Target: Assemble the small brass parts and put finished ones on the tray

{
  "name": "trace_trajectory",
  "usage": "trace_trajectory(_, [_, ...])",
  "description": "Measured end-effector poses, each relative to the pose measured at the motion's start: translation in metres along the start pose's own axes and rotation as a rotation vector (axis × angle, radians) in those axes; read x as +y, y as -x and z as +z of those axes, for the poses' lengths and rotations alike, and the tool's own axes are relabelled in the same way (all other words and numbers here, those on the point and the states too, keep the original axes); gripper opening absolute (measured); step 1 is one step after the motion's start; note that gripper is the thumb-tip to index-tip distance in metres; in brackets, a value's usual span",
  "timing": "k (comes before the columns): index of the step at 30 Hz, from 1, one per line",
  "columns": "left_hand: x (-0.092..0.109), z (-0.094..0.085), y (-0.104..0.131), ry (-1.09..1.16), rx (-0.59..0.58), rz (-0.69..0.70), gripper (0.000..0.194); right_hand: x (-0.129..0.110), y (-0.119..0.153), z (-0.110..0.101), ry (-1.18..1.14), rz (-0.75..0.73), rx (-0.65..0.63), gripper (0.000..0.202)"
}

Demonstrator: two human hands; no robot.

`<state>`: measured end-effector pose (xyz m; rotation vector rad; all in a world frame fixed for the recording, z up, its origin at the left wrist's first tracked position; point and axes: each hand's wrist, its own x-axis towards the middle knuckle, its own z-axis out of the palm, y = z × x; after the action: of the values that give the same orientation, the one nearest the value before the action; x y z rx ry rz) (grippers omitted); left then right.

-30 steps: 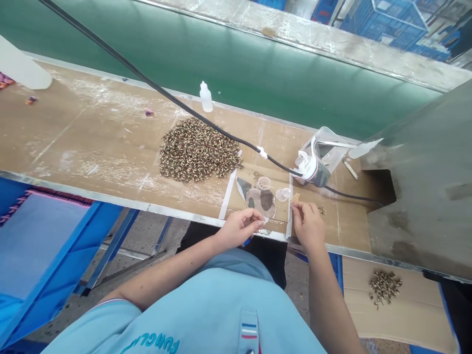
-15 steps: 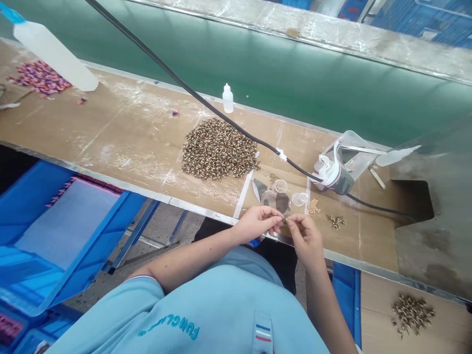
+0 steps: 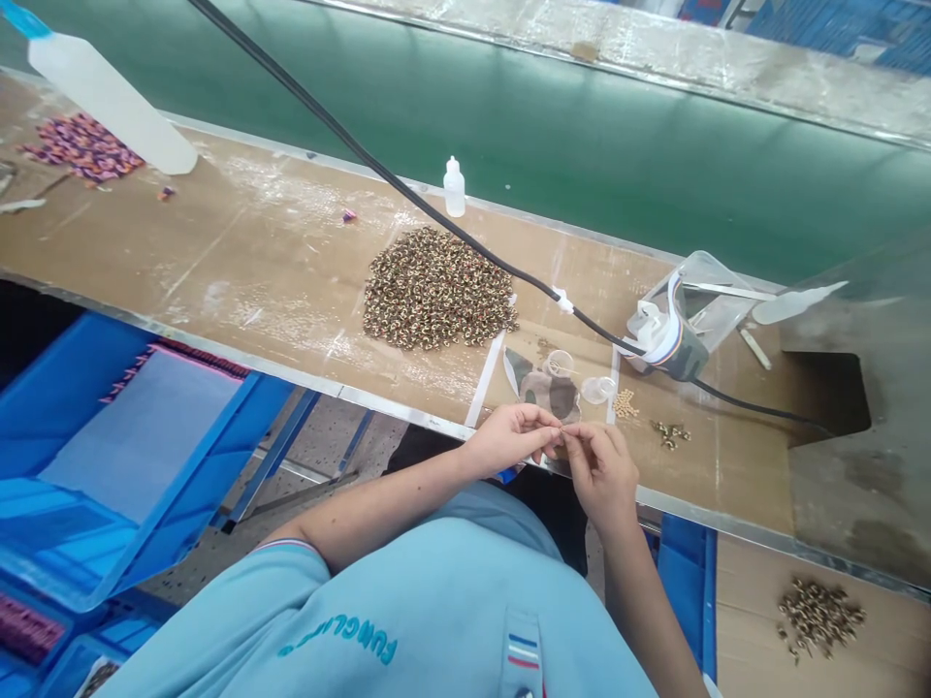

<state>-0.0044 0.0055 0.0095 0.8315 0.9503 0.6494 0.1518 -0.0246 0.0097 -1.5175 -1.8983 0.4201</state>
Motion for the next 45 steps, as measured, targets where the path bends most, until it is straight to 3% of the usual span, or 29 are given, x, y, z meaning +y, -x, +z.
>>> trace_trajectory(31, [-0.0028, 0.0017, 0.0030, 0.024, 0.015, 0.035, 0.033, 0.0031, 0.0063, 0.0000, -0.003, -0.171, 0.078, 0.010])
trace_trajectory(45, [-0.0032, 0.0008, 0.0018, -0.006, 0.003, 0.028, 0.024, 0.0032, 0.0060, -0.0017, -0.040, -0.120, 0.030, 0.009])
